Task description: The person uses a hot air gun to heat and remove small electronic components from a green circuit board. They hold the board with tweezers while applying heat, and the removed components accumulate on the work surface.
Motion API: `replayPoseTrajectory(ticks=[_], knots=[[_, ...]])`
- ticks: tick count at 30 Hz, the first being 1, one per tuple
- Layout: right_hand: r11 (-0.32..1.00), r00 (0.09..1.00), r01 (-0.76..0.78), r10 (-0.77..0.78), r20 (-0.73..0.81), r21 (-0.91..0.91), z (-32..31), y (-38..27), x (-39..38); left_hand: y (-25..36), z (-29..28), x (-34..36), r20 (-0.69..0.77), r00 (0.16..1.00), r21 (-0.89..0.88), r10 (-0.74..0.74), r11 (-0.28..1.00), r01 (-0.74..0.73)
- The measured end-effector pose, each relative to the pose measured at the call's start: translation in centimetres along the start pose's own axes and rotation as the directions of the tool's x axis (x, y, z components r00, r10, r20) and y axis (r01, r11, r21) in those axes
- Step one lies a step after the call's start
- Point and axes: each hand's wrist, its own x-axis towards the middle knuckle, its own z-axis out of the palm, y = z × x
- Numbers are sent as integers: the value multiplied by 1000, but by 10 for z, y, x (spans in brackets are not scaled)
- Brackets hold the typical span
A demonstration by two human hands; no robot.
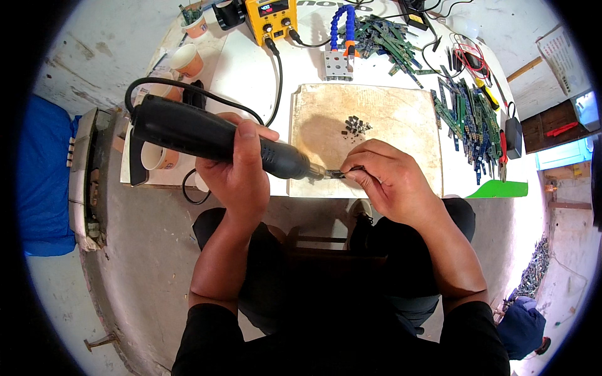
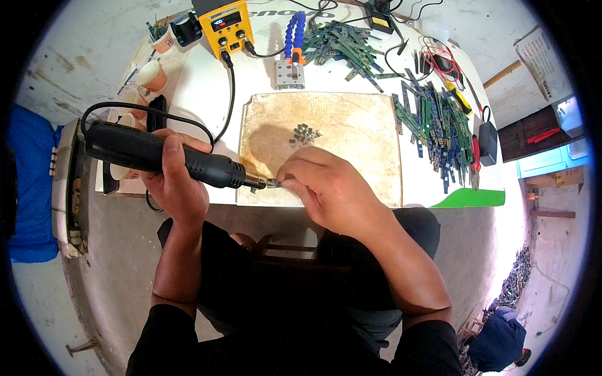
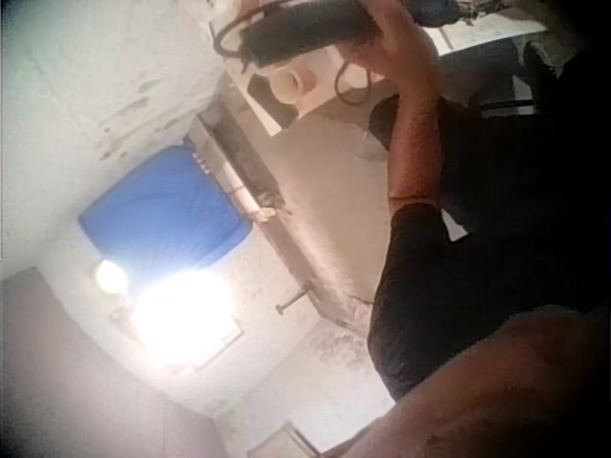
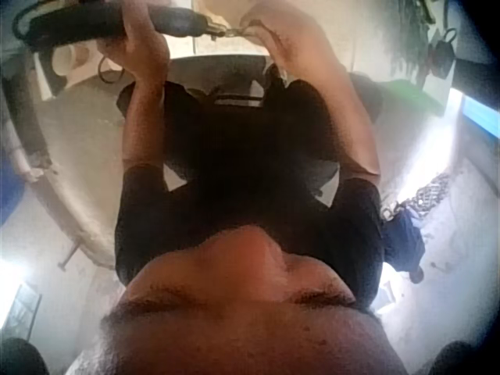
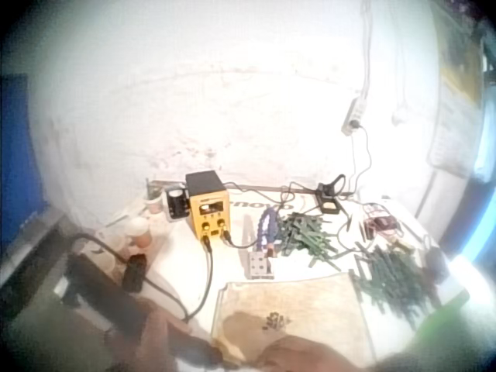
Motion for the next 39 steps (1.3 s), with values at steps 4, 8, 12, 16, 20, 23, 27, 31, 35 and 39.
replayPoseTrajectory(ticks=[4,8,12,16,20,23,27,31,35,39], knots=[[1000,1000,26,-26,-4,13,0,1,0,1,2,0,-27,1000,-2,-7,1000,7],[1000,1000,1,-1,3,-7,0,1,0,2,2,0,-15,1000,-1,-19,1000,19],[999,999,32,-32,-4,12,1,2,1,0,2,0,-26,999,21,-29,999,30],[1000,1000,21,-21,-4,9,1,1,1,-4,-1,1,7,1000,138,20,990,-20],[1000,999,-1,1,-49,3,-2,0,1,-1,1,0,-12,1000,57,-15,998,16],[994,981,19,-39,-189,-107,-1,7,2,0,2,0,-31,999,15,-14,1000,14],[986,959,-77,33,-281,-146,0,13,6,0,2,-1,-11,1000,6,-29,1000,29],[979,945,-145,94,-313,-146,1,14,6,0,2,-1,-22,999,14,-26,1000,26],[975,941,-160,104,-322,-151,0,14,5,0,4,0,-29,999,10,-29,1000,29],[970,937,-203,151,-315,-137,-2,14,4,-1,2,0,1,1000,6,-25,1000,25]])
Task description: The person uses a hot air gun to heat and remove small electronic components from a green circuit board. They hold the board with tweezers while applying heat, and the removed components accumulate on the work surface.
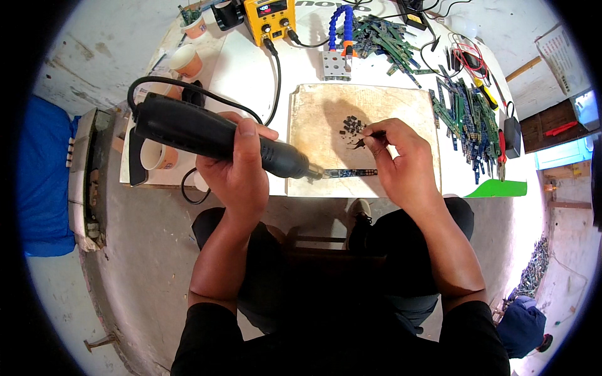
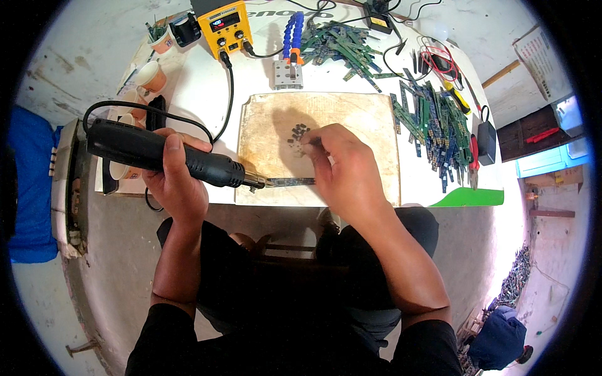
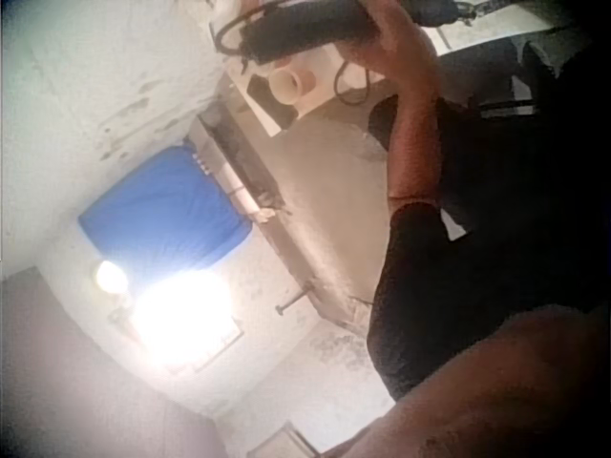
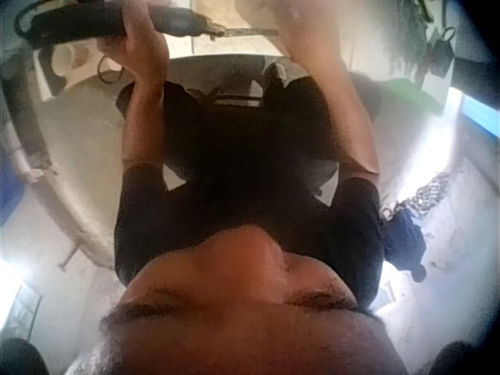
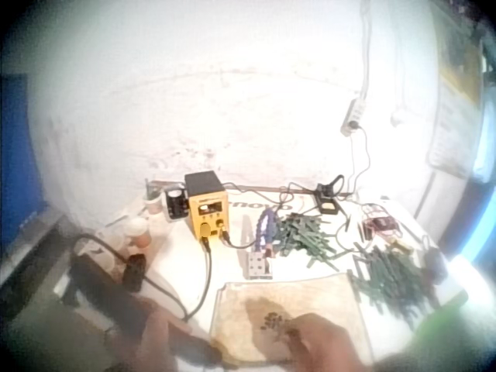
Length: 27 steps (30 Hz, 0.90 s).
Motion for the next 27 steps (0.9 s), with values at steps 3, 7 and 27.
replayPoseTrajectory(ticks=[3,7,27], knots=[[1000,999,-22,23,-31,12,1,1,-1,0,1,0,-30,1000,-5,-10,1000,10],[999,999,-35,35,3,-4,-1,2,-1,0,1,0,-20,1000,3,-4,1000,4],[965,938,146,-205,279,217,-4,-14,-5,-2,-1,1,-20,999,117,28,993,-26]])
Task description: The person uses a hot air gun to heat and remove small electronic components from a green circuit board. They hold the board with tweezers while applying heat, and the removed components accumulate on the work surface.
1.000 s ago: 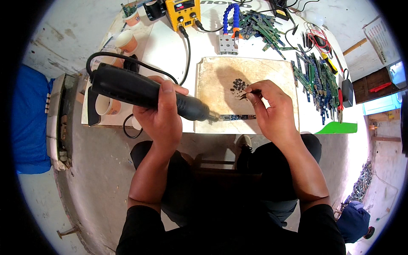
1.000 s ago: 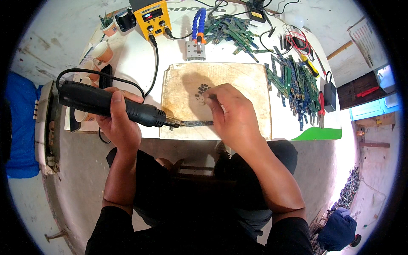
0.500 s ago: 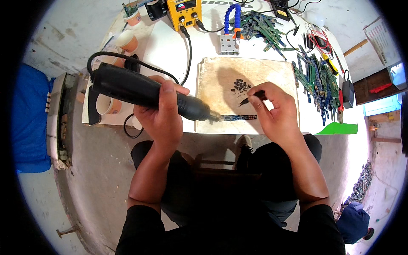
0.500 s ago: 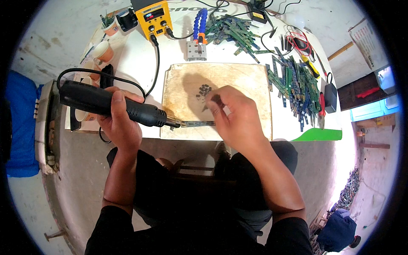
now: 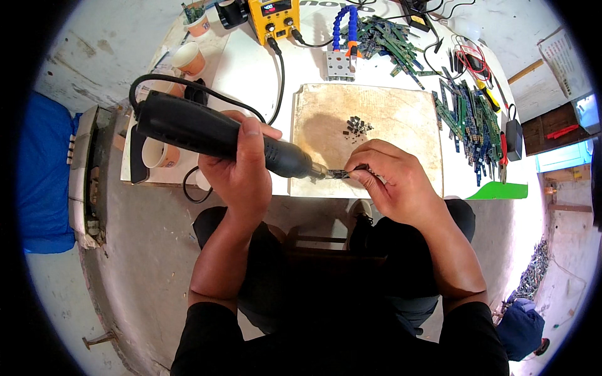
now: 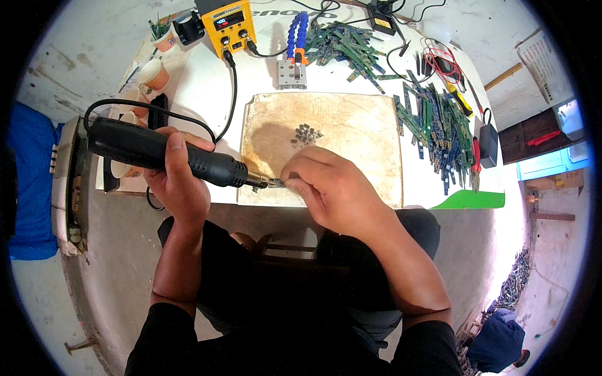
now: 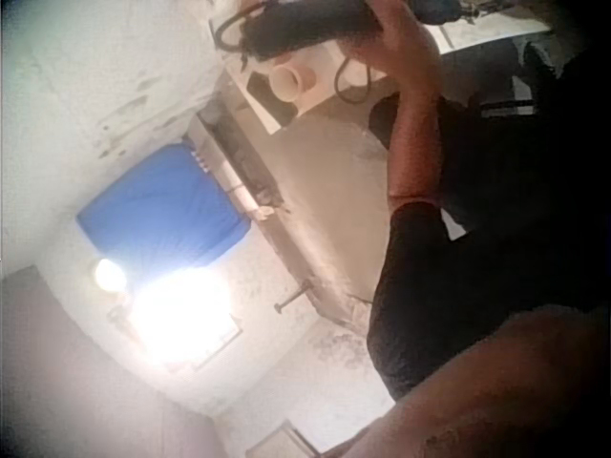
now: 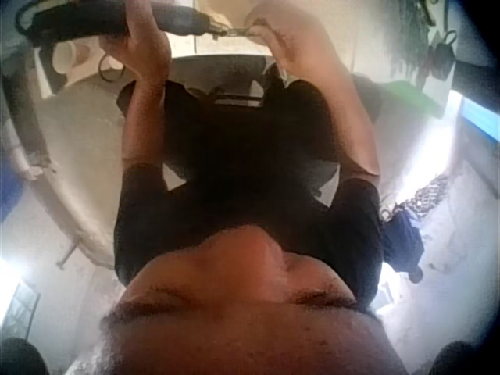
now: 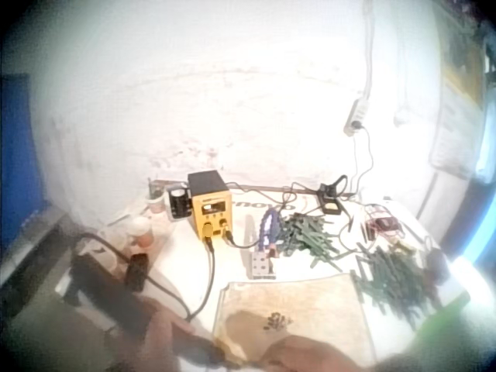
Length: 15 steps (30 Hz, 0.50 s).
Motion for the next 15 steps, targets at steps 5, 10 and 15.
replayPoseTrajectory(ticks=[5,10,15], knots=[[1000,1000,5,-5,-3,-3,1,1,0,2,1,0,5,1000,7,-4,1000,4],[999,1000,-17,17,18,-29,0,0,-1,2,1,0,6,1000,-33,-11,999,11],[999,999,-32,33,32,-22,0,-1,-1,4,0,0,4,1000,-109,-18,994,18]])
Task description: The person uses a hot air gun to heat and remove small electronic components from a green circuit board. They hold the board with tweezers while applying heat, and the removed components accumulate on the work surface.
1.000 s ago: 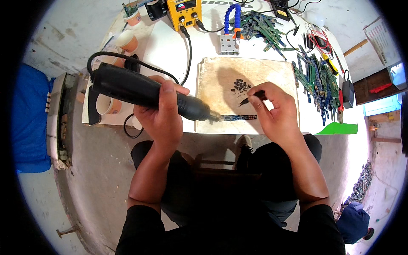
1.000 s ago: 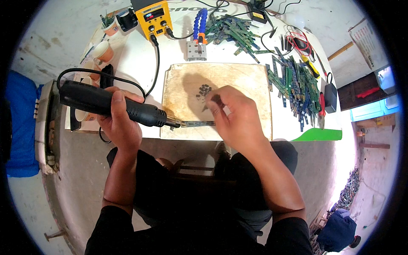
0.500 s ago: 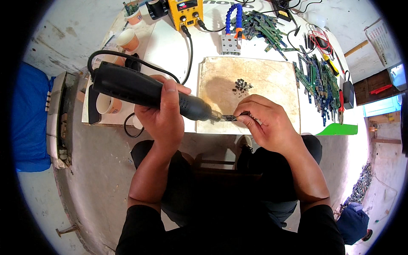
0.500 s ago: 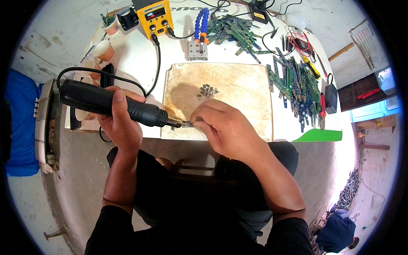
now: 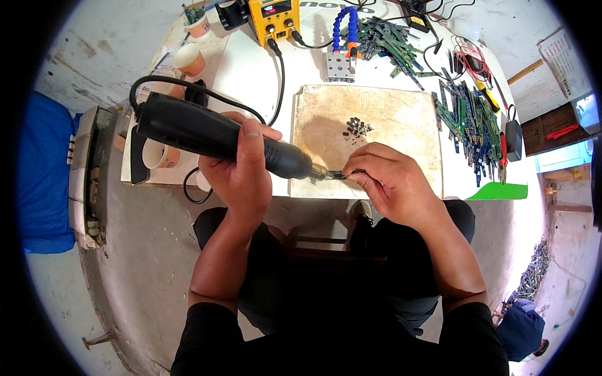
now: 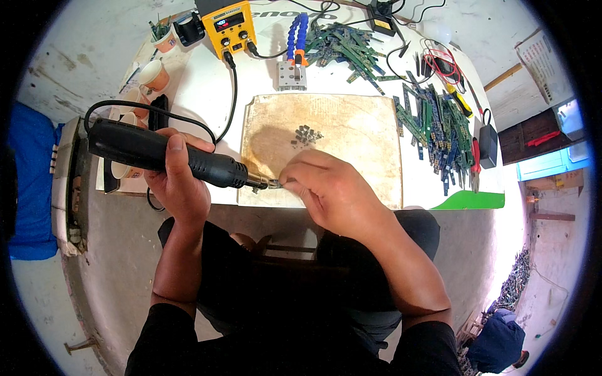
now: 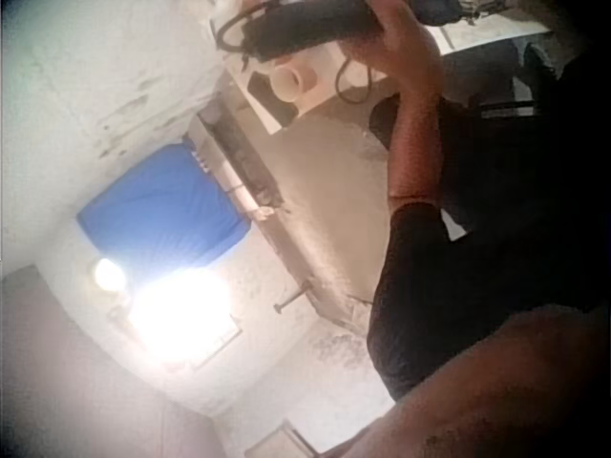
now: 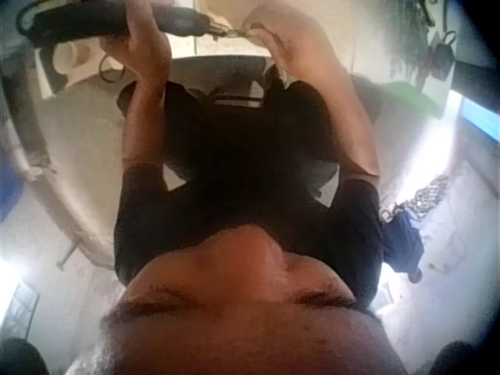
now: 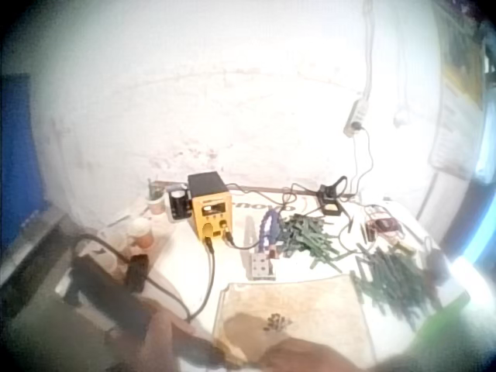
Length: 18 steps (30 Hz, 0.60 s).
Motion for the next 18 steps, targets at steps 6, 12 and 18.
replayPoseTrajectory(ticks=[6,12,18], knots=[[999,996,37,-37,-80,-1,-2,1,1,1,-1,-1,16,1000,-7,-26,1000,27],[991,946,-57,14,-325,-124,-1,14,7,-2,2,0,-3,1000,117,18,993,-18],[986,929,-134,89,-360,-102,2,18,7,-3,2,-1,-12,1000,115,8,993,-7]])
